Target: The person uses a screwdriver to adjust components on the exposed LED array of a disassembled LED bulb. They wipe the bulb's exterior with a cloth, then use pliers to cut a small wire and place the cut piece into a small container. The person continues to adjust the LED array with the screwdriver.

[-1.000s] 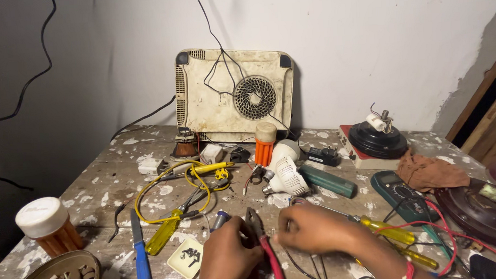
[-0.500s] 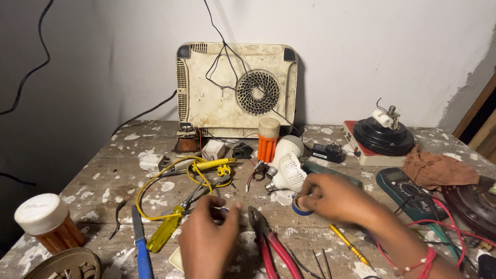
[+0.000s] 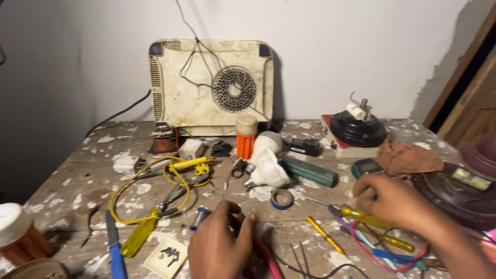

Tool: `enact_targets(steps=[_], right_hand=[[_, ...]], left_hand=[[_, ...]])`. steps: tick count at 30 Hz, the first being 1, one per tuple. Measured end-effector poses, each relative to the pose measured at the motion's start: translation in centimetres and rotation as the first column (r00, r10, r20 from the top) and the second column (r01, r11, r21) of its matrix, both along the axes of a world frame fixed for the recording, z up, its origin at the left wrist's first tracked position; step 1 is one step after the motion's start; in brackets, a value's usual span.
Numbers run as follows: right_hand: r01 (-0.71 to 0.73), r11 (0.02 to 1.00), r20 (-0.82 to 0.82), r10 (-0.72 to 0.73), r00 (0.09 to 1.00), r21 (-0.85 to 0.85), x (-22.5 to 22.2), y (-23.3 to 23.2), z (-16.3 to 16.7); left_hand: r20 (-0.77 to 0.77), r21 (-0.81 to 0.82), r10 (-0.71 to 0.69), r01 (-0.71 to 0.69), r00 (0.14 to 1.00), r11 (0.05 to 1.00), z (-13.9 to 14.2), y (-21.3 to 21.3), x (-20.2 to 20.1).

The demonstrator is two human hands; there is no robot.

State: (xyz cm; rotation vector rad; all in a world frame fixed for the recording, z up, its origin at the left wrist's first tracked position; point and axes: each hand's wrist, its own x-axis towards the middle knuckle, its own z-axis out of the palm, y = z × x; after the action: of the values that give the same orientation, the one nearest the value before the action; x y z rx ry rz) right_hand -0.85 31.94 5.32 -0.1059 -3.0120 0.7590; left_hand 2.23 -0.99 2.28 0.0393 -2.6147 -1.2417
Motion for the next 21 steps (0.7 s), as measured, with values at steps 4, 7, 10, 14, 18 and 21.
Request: enact_targets(steps=[4, 7, 10, 14, 18, 21], right_hand=[[-0.126, 0.992, 0.051, 0.125, 0.991, 0.016, 3.1, -2.7, -2.5], [-0.265, 0.956, 0.225, 0.233, 0.946, 0.125, 5.6, -5.0, -4.2], [-0.386, 0.903, 0.432, 0.276, 0.858, 0.19, 7.3, -7.2, -5.1], [-0.297, 0.918, 0.439, 0.16, 0.884, 0.262, 8.6, -8.5, -4.6], [-0.152, 0.95, 0.313, 0.062, 0.948, 0.271, 9.4, -7.4, -1.3], [-0.09, 0.987, -0.083, 0.102, 0.991, 0.136, 10.6, -6.1, 2.2]], left_hand=[[-0.042, -0.031, -0.004, 0.003, 0.999, 1.0, -0.5, 0.9, -0.1], [-0.051, -0.041, 0.013, -0.015, 0.999, 0.999, -0.7, 0.9, -0.2], [-0.029, -0.05, 0.031, -0.032, 0.999, 0.998, -0.6, 0.6, -0.2], [0.003, -0.064, 0.03, -0.03, 1.0, 0.998, -0.3, 0.7, -0.2], [0.009, -0.071, 0.016, -0.015, 1.0, 0.997, -0.4, 0.5, -0.1], [0.009, -0.033, -0.024, 0.025, 1.0, 0.999, -0.9, 0.3, -0.4]])
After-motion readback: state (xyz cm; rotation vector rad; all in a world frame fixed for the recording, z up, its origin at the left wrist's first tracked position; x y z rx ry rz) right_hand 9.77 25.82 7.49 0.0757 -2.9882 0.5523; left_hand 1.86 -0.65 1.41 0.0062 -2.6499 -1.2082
